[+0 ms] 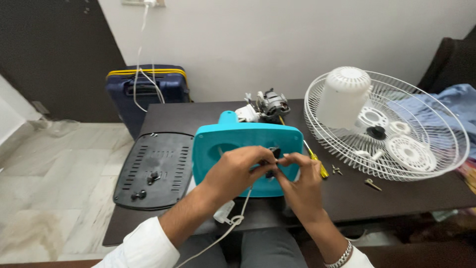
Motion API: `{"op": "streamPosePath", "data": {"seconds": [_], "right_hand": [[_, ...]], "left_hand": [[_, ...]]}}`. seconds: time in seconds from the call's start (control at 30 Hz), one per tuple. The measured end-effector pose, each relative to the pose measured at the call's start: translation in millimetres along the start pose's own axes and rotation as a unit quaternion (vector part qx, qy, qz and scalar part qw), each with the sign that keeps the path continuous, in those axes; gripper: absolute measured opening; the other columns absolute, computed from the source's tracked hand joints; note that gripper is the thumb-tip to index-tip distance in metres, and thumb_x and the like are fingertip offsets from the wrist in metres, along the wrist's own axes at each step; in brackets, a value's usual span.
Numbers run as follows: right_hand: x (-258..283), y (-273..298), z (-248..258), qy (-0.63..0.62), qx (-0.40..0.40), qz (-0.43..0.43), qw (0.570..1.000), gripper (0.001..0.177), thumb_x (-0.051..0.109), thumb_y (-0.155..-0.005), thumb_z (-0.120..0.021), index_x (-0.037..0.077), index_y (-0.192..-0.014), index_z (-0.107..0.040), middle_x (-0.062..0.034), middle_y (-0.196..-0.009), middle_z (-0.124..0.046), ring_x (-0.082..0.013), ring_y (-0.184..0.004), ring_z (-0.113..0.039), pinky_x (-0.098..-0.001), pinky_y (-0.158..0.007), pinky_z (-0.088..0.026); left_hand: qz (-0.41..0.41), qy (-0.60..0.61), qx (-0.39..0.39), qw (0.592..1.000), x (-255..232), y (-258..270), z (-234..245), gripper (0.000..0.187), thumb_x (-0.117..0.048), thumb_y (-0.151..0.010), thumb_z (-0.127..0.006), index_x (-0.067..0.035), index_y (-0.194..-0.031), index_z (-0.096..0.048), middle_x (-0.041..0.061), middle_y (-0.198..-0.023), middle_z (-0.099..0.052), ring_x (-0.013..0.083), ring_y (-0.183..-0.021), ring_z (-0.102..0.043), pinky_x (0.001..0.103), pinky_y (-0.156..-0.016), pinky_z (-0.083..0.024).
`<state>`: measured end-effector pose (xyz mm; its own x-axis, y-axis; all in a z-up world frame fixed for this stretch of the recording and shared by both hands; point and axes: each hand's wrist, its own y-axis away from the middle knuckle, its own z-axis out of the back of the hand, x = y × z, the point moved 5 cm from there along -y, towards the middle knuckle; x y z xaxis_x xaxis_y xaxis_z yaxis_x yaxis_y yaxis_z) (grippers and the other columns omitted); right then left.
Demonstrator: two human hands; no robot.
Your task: The person disassembles a teal LG pedestal fan on a dark table. They remove the front grille, unscrew the motor housing, detach the motor from the stand, and then remove the control switch from the base using a screwdriver.
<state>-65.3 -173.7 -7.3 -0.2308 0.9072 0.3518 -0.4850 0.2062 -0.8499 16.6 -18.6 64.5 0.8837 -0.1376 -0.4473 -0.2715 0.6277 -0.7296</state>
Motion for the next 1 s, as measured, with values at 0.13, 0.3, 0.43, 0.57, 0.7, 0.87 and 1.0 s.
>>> {"op": "streamPosePath", "data": {"seconds": [0.13,0.3,0.43,0.57,0.7,0.87,1.0], "right_hand": [[9,-9,6,-0.014,0.014,0.029,0.999,0.052,0.014,-0.079,-0.089,0.015,-0.123,-0.06,0.0033,-0.107,-0.073,-0.0117,-0.093,-0.069,-0.0354,-0.089,-0.043],[14,-20,14,-0.024,0.042,0.01,0.999,0.048,0.016,-0.076,-0.09,0.014,-0.119,-0.068,0.0033,-0.105,-0.074,-0.0124,-0.091,-0.068,-0.0319,-0.085,-0.047],[13,-27,20,-0.022,0.049,0.032,0.998,0.039,0.015,-0.08,-0.087,0.012,-0.116,-0.072,0.0006,-0.102,-0.076,-0.0127,-0.092,-0.073,-0.0309,-0.088,-0.047],[11,-31,22,-0.044,0.058,0.03,0.997,0.029,0.015,-0.084,-0.085,0.01,-0.111,-0.074,-0.002,-0.1,-0.079,-0.0137,-0.091,-0.074,-0.0303,-0.089,-0.047],[11,-34,22,-0.065,0.038,-0.017,0.997,0.02,0.011,-0.086,-0.082,0.009,-0.106,-0.077,-0.0043,-0.101,-0.08,-0.0147,-0.092,-0.074,-0.0299,-0.085,-0.052],[9,-36,23,-0.139,0.049,-0.077,0.986,0.02,0.01,-0.089,-0.08,0.009,-0.108,-0.078,-0.0036,-0.104,-0.08,-0.0124,-0.096,-0.074,-0.0276,-0.085,-0.059],[-1,-40,21,-0.18,0.075,-0.109,0.975,0.018,0.011,-0.088,-0.079,0.011,-0.106,-0.077,-0.0008,-0.099,-0.08,-0.0074,-0.089,-0.075,-0.0237,-0.078,-0.057]], "left_hand": [[-0.036,-0.007,-0.008,0.999,14,-9,-6,0.015,-0.008,-0.092,-0.075,-0.005,-0.104,-0.067,0.007,-0.096,-0.075,0.0244,-0.09,-0.076,0.033,-0.077,-0.062],[-0.087,-0.015,0.013,0.996,23,-16,-9,0.013,-0.008,-0.095,-0.074,-0.005,-0.106,-0.067,0.007,-0.095,-0.075,0.023,-0.09,-0.076,0.033,-0.077,-0.062],[-0.105,-0.018,0.006,0.994,25,-15,-10,0.015,-0.009,-0.095,-0.074,-0.005,-0.107,-0.066,0.006,-0.095,-0.075,0.0218,-0.089,-0.076,0.032,-0.076,-0.062],[-0.117,-0.035,0.002,0.992,23,-15,-10,0.017,-0.009,-0.095,-0.075,-0.004,-0.108,-0.066,0.006,-0.094,-0.073,0.0204,-0.086,-0.075,0.03,-0.073,-0.062],[-0.141,-0.075,0.014,0.987,18,-17,-8,0.018,-0.009,-0.095,-0.074,-0.006,-0.111,-0.066,0.005,-0.094,-0.073,0.0192,-0.085,-0.075,0.03,-0.072,-0.061],[-0.182,-0.089,0.015,0.979,11,-19,-1,0.017,-0.009,-0.096,-0.069,-0.008,-0.112,-0.063,0.004,-0.104,-0.074,0.0195,-0.094,-0.076,0.028,-0.077,-0.062],[-0.204,-0.105,0.014,0.973,8,-20,-1,0.017,-0.009,-0.096,-0.068,-0.008,-0.112,-0.062,0.005,-0.11,-0.073,0.0208,-0.099,-0.076,0.028,-0.08,-0.063]]}}
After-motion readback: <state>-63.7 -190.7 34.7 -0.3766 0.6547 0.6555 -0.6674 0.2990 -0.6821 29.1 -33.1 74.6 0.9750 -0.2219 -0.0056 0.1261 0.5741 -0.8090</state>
